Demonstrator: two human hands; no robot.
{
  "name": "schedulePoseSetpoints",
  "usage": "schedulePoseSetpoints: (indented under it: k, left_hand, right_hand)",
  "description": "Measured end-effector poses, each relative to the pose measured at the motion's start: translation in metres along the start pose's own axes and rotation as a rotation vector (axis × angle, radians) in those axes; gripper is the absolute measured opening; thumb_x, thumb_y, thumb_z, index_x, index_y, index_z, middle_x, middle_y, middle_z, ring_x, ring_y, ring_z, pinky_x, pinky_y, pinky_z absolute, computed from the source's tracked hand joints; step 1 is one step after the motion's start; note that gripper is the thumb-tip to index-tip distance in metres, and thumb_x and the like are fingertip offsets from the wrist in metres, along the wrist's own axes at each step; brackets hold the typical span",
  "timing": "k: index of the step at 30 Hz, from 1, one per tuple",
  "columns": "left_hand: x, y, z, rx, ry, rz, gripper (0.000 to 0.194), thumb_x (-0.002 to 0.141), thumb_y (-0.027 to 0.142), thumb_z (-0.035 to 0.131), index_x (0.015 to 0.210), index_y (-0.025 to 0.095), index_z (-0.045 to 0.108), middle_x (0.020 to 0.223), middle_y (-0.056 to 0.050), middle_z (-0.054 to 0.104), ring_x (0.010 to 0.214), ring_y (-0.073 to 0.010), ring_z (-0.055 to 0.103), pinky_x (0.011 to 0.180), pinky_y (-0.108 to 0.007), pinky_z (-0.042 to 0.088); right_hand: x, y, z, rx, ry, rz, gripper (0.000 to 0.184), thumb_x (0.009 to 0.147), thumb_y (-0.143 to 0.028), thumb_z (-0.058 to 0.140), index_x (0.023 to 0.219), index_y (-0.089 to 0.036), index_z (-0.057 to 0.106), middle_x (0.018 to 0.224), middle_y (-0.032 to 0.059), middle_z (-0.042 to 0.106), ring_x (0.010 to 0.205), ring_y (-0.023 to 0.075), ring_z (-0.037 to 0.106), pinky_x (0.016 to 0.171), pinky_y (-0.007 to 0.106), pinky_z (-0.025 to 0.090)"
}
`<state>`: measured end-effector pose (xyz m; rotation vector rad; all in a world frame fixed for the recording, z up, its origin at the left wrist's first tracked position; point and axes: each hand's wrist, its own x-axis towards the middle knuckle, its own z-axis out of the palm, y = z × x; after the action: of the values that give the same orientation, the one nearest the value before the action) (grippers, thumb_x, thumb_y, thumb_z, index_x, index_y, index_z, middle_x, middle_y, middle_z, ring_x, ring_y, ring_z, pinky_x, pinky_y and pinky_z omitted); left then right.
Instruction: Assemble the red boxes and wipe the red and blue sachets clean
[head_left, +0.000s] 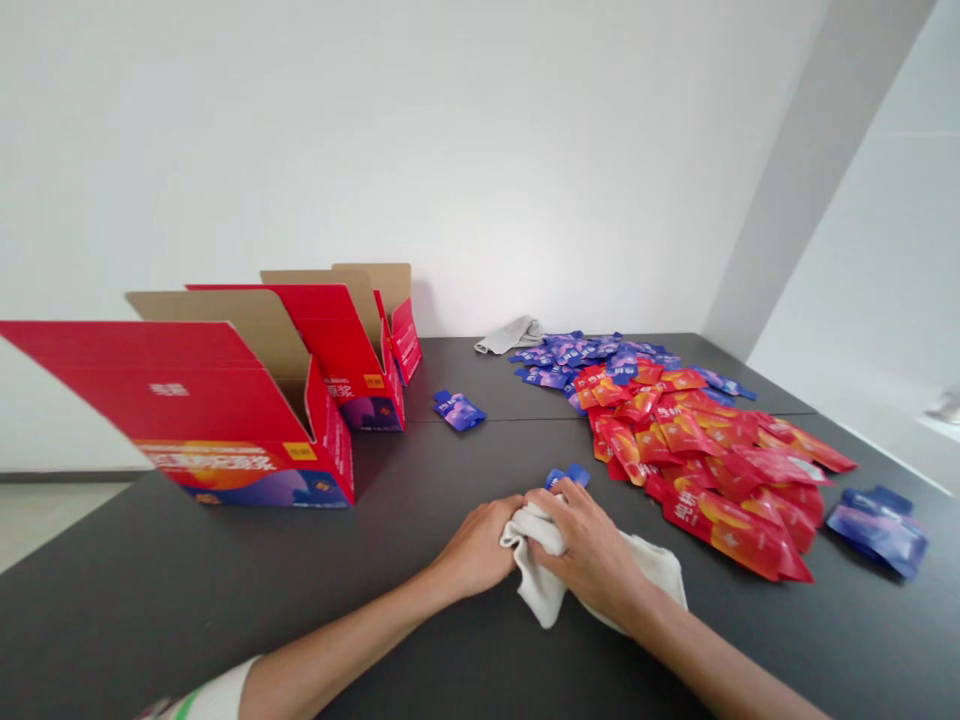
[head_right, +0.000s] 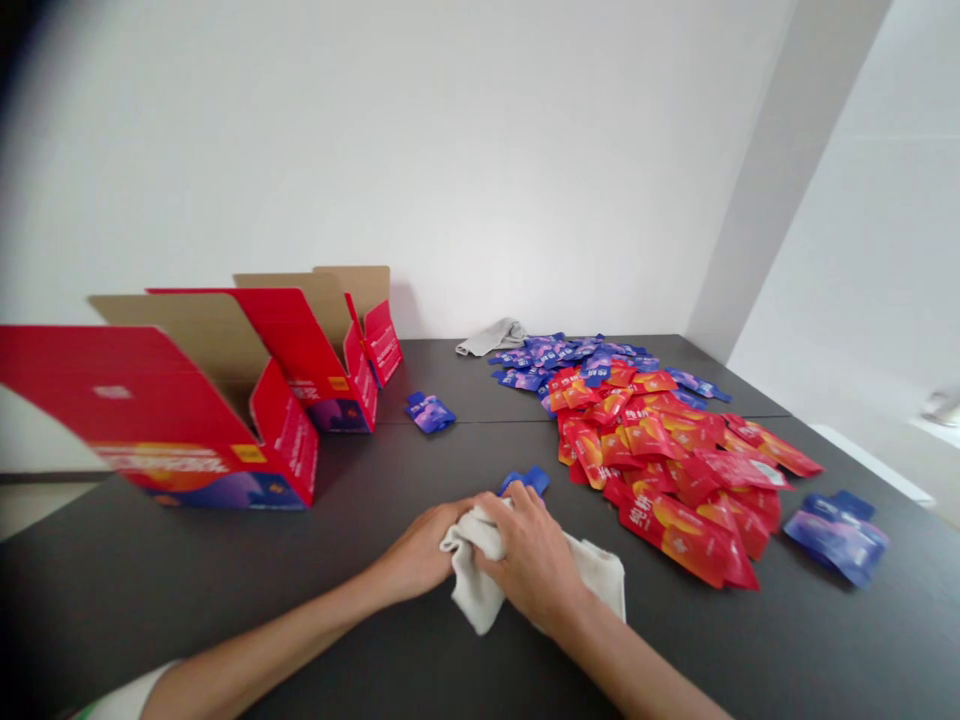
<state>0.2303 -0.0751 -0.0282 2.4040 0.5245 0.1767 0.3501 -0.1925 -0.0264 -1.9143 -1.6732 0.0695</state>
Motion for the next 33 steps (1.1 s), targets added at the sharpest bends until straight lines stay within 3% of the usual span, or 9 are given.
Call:
schedulePoseSetpoints:
  k: [6, 12, 17, 22, 27, 31, 33]
  left_hand:
    - [0.005, -0.006, 0.002, 0.093, 0.015, -0.035, 0.021, 0.070, 0.029, 0.059, 0.089, 0.020, 0.060, 0.091, -0.001, 0.067, 0.085, -0.0212, 0.061, 0.067, -0.024, 0.041]
    - [0.004, -0.008, 0.001, 0.078, 0.006, 0.003, 0.020, 0.076, 0.028, 0.052, 0.093, 0.022, 0.059, 0.092, -0.001, 0.067, 0.086, -0.0201, 0.061, 0.068, -0.024, 0.040]
    - [0.005, -0.009, 0.001, 0.125, -0.015, -0.021, 0.021, 0.071, 0.032, 0.059, 0.088, 0.020, 0.059, 0.089, -0.001, 0.066, 0.082, -0.0200, 0.059, 0.065, -0.024, 0.039]
    - [0.006, -0.011, 0.001, 0.070, -0.016, 0.019, 0.021, 0.074, 0.027, 0.054, 0.094, 0.021, 0.058, 0.093, -0.002, 0.066, 0.087, -0.0198, 0.059, 0.069, -0.024, 0.040]
    - [0.006, -0.011, 0.001, 0.104, -0.034, -0.017, 0.020, 0.070, 0.030, 0.059, 0.087, 0.020, 0.058, 0.086, -0.001, 0.065, 0.081, -0.0198, 0.059, 0.063, -0.023, 0.038]
    - [0.005, -0.009, 0.000, 0.071, -0.025, 0.015, 0.020, 0.074, 0.027, 0.054, 0.093, 0.021, 0.057, 0.092, -0.001, 0.065, 0.086, -0.0194, 0.059, 0.068, -0.024, 0.039]
    - [0.003, -0.008, 0.000, 0.079, -0.010, 0.006, 0.020, 0.074, 0.028, 0.054, 0.093, 0.022, 0.057, 0.093, -0.001, 0.065, 0.087, -0.0201, 0.059, 0.069, -0.024, 0.039]
  right_hand:
    - [0.005, 0.018, -0.004, -0.182, 0.054, 0.218, 0.024, 0.080, -0.024, 0.053, 0.104, -0.026, 0.054, 0.097, 0.0042, 0.052, 0.093, 0.0206, 0.050, 0.075, 0.029, 0.039]
    - [0.002, 0.006, -0.004, -0.139, -0.097, -0.008, 0.025, 0.076, -0.024, 0.055, 0.101, -0.027, 0.052, 0.095, 0.0019, 0.052, 0.090, 0.0179, 0.050, 0.073, 0.026, 0.036]
    - [0.005, 0.016, -0.010, -0.278, 0.032, 0.208, 0.018, 0.080, -0.023, 0.051, 0.097, -0.023, 0.052, 0.092, 0.0043, 0.052, 0.087, 0.0192, 0.050, 0.067, 0.026, 0.034]
    - [0.004, 0.012, -0.006, -0.196, -0.115, -0.028, 0.024, 0.076, -0.026, 0.055, 0.100, -0.026, 0.051, 0.096, 0.0019, 0.053, 0.091, 0.0180, 0.050, 0.074, 0.026, 0.036]
    - [0.006, 0.015, -0.010, -0.305, -0.037, 0.201, 0.019, 0.080, -0.025, 0.050, 0.099, -0.023, 0.051, 0.095, 0.0044, 0.052, 0.090, 0.0193, 0.049, 0.070, 0.026, 0.035]
    - [0.005, 0.014, -0.008, -0.223, -0.124, -0.009, 0.023, 0.078, -0.028, 0.054, 0.100, -0.025, 0.051, 0.098, 0.0029, 0.052, 0.094, 0.0188, 0.048, 0.075, 0.026, 0.035]
    - [0.005, 0.016, -0.007, -0.244, -0.110, 0.024, 0.024, 0.077, -0.026, 0.053, 0.101, -0.026, 0.051, 0.098, 0.0029, 0.052, 0.094, 0.0193, 0.048, 0.073, 0.026, 0.035]
